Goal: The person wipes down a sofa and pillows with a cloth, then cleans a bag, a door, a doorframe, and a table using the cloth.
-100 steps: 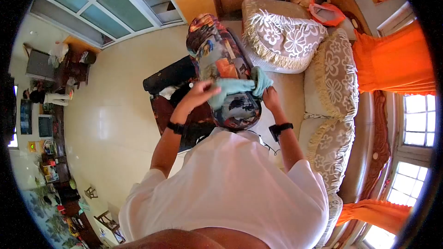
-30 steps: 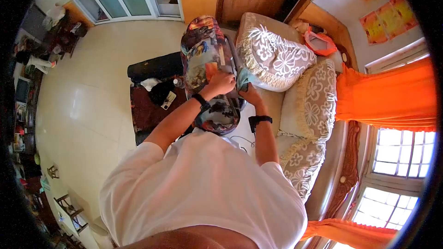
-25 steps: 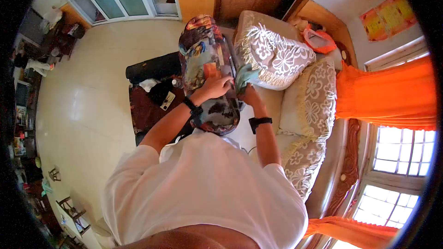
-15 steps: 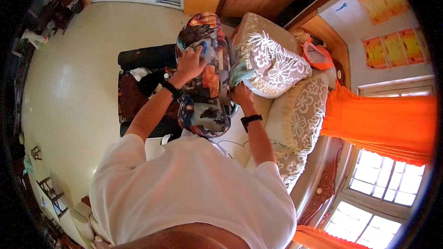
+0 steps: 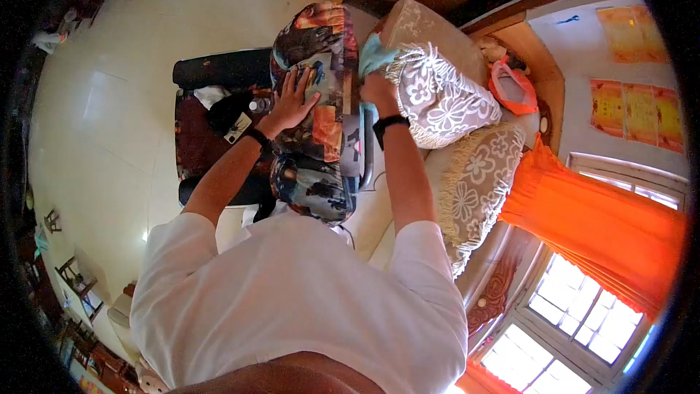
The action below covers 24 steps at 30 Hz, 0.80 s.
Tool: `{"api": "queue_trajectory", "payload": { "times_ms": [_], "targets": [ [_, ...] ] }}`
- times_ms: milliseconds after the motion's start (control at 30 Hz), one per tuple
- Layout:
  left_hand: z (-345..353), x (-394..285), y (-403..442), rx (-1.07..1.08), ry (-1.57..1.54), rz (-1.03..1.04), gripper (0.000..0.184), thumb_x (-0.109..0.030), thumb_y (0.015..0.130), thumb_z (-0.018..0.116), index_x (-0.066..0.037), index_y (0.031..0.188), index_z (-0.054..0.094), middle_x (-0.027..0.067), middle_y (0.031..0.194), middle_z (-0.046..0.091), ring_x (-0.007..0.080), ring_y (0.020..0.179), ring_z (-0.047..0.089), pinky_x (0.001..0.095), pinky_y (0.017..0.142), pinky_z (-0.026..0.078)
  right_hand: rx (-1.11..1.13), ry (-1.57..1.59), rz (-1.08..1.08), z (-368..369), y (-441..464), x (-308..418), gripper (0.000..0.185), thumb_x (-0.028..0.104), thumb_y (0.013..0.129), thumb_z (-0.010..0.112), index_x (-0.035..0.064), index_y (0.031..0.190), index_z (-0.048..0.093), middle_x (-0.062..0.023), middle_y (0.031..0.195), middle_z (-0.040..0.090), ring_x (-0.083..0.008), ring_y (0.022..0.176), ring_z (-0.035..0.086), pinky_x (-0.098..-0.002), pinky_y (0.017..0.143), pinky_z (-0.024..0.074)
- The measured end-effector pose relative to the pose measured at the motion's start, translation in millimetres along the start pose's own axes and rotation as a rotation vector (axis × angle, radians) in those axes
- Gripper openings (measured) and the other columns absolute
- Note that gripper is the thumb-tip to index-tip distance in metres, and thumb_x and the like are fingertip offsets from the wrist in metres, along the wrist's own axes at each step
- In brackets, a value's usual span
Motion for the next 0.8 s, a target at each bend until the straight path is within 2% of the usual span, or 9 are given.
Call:
{"api": "queue_trajectory", "payload": {
  "times_ms": [67, 167, 233, 500, 600, 700, 733, 767, 800],
  "targets": [
    [2, 2, 4, -0.012, -0.051, -0.002, 0.080, -0.072, 0.090, 0.029, -0.033, 0.153, -0.001, 0.0157, 0.158, -0.008, 0.0368, 0.146, -0.002, 0.0715, 0.106, 0.012, 0.131, -0.036, 0.006, -25, 12, 14, 0.044, 0.026, 0.081, 0.057, -0.0022, 0.115, 0.062, -0.0232, 0.123, 0.059, -0.0384, 0.112, 0.059, -0.0480, 0.093, 0.0479],
    [5, 4, 10, -0.014, -0.050, -0.009, 0.081, -0.072, 0.090, 0.030, -0.033, 0.153, -0.003, 0.0181, 0.158, -0.009, 0.0374, 0.146, -0.002, 0.0713, 0.106, 0.012, -0.014, 0.001, 0.023, -19, 54, 7, 0.044, 0.023, 0.081, 0.057, -0.0039, 0.115, 0.061, -0.0250, 0.122, 0.059, -0.0380, 0.112, 0.059, -0.0468, 0.093, 0.0480],
    [8, 7, 13, -0.008, -0.030, -0.017, 0.083, -0.074, 0.089, 0.029, -0.033, 0.152, -0.005, 0.0184, 0.158, -0.009, 0.0386, 0.146, -0.002, 0.0716, 0.105, 0.013, 0.149, 0.077, -0.008, -19, 71, 8, 0.045, 0.022, 0.079, 0.057, -0.0055, 0.115, 0.060, -0.0283, 0.119, 0.059, -0.0404, 0.112, 0.058, -0.0459, 0.093, 0.0478],
    [-1, -1, 15, 0.113, -0.011, -0.056, 0.086, -0.076, 0.088, 0.026, -0.031, 0.152, -0.009, 0.0174, 0.157, -0.014, 0.0402, 0.145, -0.004, 0.0721, 0.105, 0.015, -0.088, 0.325, 0.004, -7, 78, 0, 0.049, 0.019, 0.079, 0.055, -0.0145, 0.115, 0.054, -0.0327, 0.118, 0.057, -0.0450, 0.111, 0.056, -0.0474, 0.094, 0.0470],
    [-5, 1, 15, 0.174, -0.013, -0.055, 0.086, -0.074, 0.089, 0.028, -0.030, 0.152, -0.010, 0.0182, 0.157, -0.015, 0.0408, 0.145, -0.005, 0.0705, 0.106, 0.016, -0.071, 0.350, -0.068, 18, 66, -8, 0.054, 0.018, 0.083, 0.053, -0.0156, 0.125, 0.045, -0.0335, 0.117, 0.057, -0.0457, 0.111, 0.056, -0.0481, 0.095, 0.0467],
    [-10, 6, 16, 0.190, 0.000, -0.011, 0.083, -0.071, 0.091, 0.027, -0.029, 0.151, -0.012, 0.0194, 0.157, -0.013, 0.0419, 0.144, -0.006, 0.0657, 0.109, 0.019, -0.369, 0.430, -0.244, 42, 38, -19, 0.067, 0.022, 0.089, 0.050, -0.0144, 0.139, 0.024, -0.0346, 0.128, 0.049, -0.0467, 0.116, 0.052, -0.0481, 0.094, 0.0463],
    [-8, 9, 17, 0.192, 0.032, 0.018, 0.082, -0.070, 0.091, 0.025, -0.029, 0.150, -0.014, 0.0173, 0.157, -0.015, 0.0413, 0.144, -0.008, 0.0653, 0.110, 0.019, -0.378, 0.436, -0.249, 45, 21, -20, 0.067, 0.022, 0.089, 0.050, -0.0144, 0.139, 0.024, -0.0346, 0.128, 0.049, -0.0467, 0.116, 0.052, -0.0481, 0.094, 0.0463],
    [-6, 11, 19, 0.185, 0.020, 0.028, 0.084, -0.071, 0.091, 0.028, -0.030, 0.151, -0.013, 0.0266, 0.155, -0.007, 0.0446, 0.143, -0.008, 0.0589, 0.112, 0.018, -0.275, 0.507, -0.202, 50, 2, -25, 0.070, 0.023, 0.089, 0.051, -0.0140, 0.140, 0.021, -0.0351, 0.127, 0.049, -0.0480, 0.114, 0.051, -0.0488, 0.093, 0.0463],
    [-7, 13, 18, 0.185, 0.024, 0.031, 0.084, -0.071, 0.091, 0.028, -0.030, 0.151, -0.013, 0.0266, 0.155, -0.007, 0.0446, 0.143, -0.008, 0.0589, 0.112, 0.018, -0.169, 0.576, -0.151, 60, -16, -29, 0.073, 0.025, 0.089, 0.052, -0.0136, 0.141, 0.019, -0.0355, 0.126, 0.048, -0.0493, 0.111, 0.051, -0.0495, 0.091, 0.0463]
  ]
}}
Point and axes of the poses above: each hand's wrist, its own y-axis towards the middle knuckle, its own z-axis out of the palm, x = y × z, the point moved 4 cm from there along y, towards the middle knuckle
